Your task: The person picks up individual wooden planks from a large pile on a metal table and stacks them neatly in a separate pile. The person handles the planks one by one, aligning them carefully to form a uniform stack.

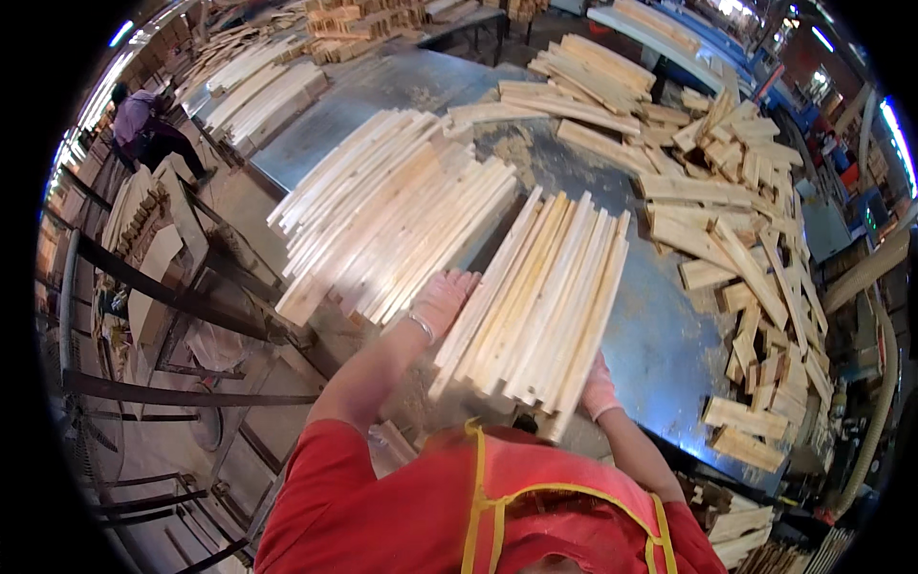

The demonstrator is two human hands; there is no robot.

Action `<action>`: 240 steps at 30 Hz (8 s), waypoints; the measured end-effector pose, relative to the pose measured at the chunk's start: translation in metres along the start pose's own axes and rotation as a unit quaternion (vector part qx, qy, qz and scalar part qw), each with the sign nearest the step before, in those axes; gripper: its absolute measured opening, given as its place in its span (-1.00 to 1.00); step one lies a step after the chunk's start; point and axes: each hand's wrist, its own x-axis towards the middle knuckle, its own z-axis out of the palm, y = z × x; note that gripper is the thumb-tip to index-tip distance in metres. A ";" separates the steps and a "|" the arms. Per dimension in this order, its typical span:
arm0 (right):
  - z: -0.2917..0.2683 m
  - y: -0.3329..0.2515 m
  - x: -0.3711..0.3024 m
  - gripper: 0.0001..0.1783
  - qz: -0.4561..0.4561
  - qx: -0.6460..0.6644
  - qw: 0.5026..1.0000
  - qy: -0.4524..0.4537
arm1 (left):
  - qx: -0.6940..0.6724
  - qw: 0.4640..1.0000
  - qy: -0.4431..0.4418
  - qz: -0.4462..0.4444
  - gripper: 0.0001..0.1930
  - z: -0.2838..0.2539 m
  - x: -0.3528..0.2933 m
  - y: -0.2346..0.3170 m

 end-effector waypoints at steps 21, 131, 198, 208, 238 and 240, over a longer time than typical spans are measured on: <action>-0.036 -0.045 0.068 -0.27 0.091 0.555 0.826 -0.036 | -0.852 0.411 -0.011 -0.324 -0.65 0.079 -0.186 0.131; -0.121 -0.196 0.275 -0.20 -0.361 -0.035 0.910 0.200 | -0.691 0.618 0.224 -0.300 -0.63 -0.159 -0.070 -0.092; -0.072 -0.222 0.273 0.15 -0.449 -0.293 0.813 -0.230 | -0.234 0.885 0.026 -0.401 -0.23 -0.081 -0.168 0.076; -0.091 -0.230 0.292 0.16 -0.066 0.408 0.887 -0.204 | -0.231 0.681 0.312 -0.621 -0.21 -0.027 -0.230 -0.082; 0.013 -0.045 0.088 -0.62 0.255 0.809 0.511 -0.141 | -0.314 0.939 0.019 -0.139 -0.10 -0.064 -0.036 0.102; 0.006 -0.038 0.086 -0.67 0.261 0.830 0.463 -0.167 | -0.317 0.941 0.034 -0.108 -0.06 -0.063 -0.014 0.124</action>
